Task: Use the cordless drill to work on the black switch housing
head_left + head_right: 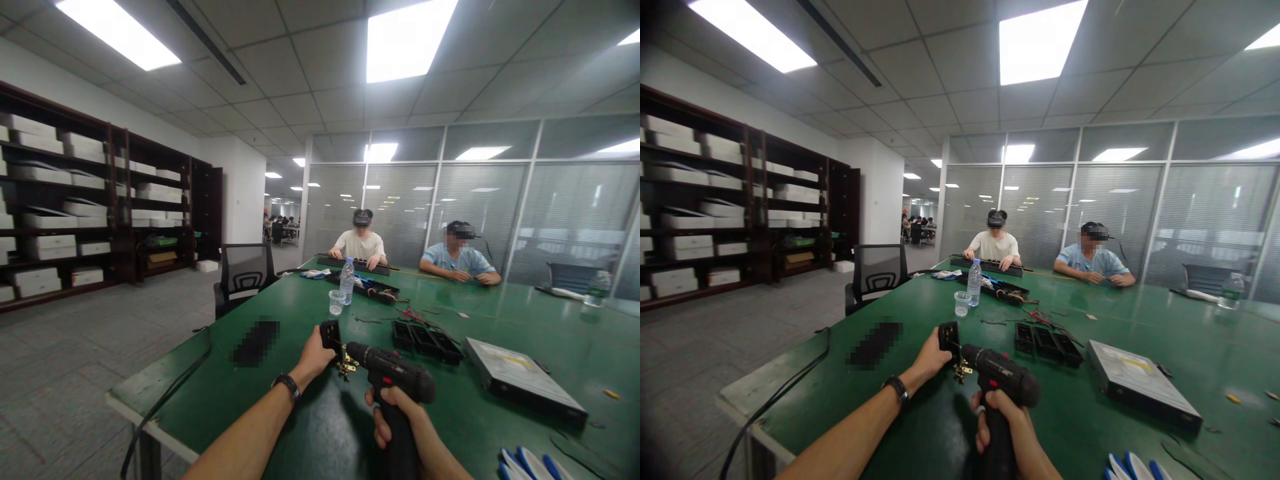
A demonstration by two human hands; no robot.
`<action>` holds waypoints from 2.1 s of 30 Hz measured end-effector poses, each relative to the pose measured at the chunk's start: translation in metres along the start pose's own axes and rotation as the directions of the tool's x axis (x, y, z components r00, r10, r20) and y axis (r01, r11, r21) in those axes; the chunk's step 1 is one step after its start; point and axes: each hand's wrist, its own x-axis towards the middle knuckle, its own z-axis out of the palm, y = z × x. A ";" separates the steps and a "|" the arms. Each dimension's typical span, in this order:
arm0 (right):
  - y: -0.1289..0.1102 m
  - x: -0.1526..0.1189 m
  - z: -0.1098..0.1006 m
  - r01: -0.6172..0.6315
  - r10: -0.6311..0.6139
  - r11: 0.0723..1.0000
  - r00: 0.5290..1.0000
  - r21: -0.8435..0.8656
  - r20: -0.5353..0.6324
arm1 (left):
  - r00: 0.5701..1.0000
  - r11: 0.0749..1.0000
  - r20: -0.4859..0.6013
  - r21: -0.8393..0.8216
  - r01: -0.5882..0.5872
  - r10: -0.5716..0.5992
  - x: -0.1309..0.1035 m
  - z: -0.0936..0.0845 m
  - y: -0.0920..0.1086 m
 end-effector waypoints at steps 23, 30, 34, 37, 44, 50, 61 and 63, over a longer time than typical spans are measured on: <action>0.000 -0.002 0.002 0.026 -0.026 0.999 1.000 -0.019 -0.010 | 1.000 1.000 0.004 0.008 -0.019 0.019 -0.001 0.000 0.001; 0.000 -0.001 0.002 0.031 -0.031 0.999 1.000 -0.013 -0.002 | 1.000 1.000 -0.001 0.011 -0.022 0.022 -0.002 -0.001 0.002; 0.000 -0.001 0.003 0.028 -0.028 1.000 1.000 -0.007 -0.004 | 1.000 1.000 0.007 -0.005 -0.017 0.017 -0.003 -0.001 0.002; 0.000 0.000 0.003 0.032 -0.032 0.999 0.999 -0.014 -0.010 | 1.000 1.000 0.012 -0.021 -0.015 0.016 -0.003 -0.001 0.003; 0.001 -0.002 0.002 0.017 -0.017 1.000 1.000 -0.009 0.012 | 1.000 0.999 0.009 -0.031 -0.023 0.023 -0.003 -0.001 0.006; 0.000 -0.004 0.004 0.028 -0.028 1.000 1.000 -0.012 0.000 | 0.999 0.999 0.011 -0.038 -0.029 0.030 -0.002 0.000 0.005; 0.000 -0.002 0.006 0.021 -0.022 0.999 1.000 -0.042 -0.016 | 0.999 0.998 0.013 -0.047 -0.036 0.037 -0.001 -0.001 0.002; -0.001 -0.003 0.007 0.018 -0.019 0.999 1.000 -0.044 -0.021 | 0.999 0.998 0.019 -0.046 -0.041 0.042 -0.002 -0.001 0.003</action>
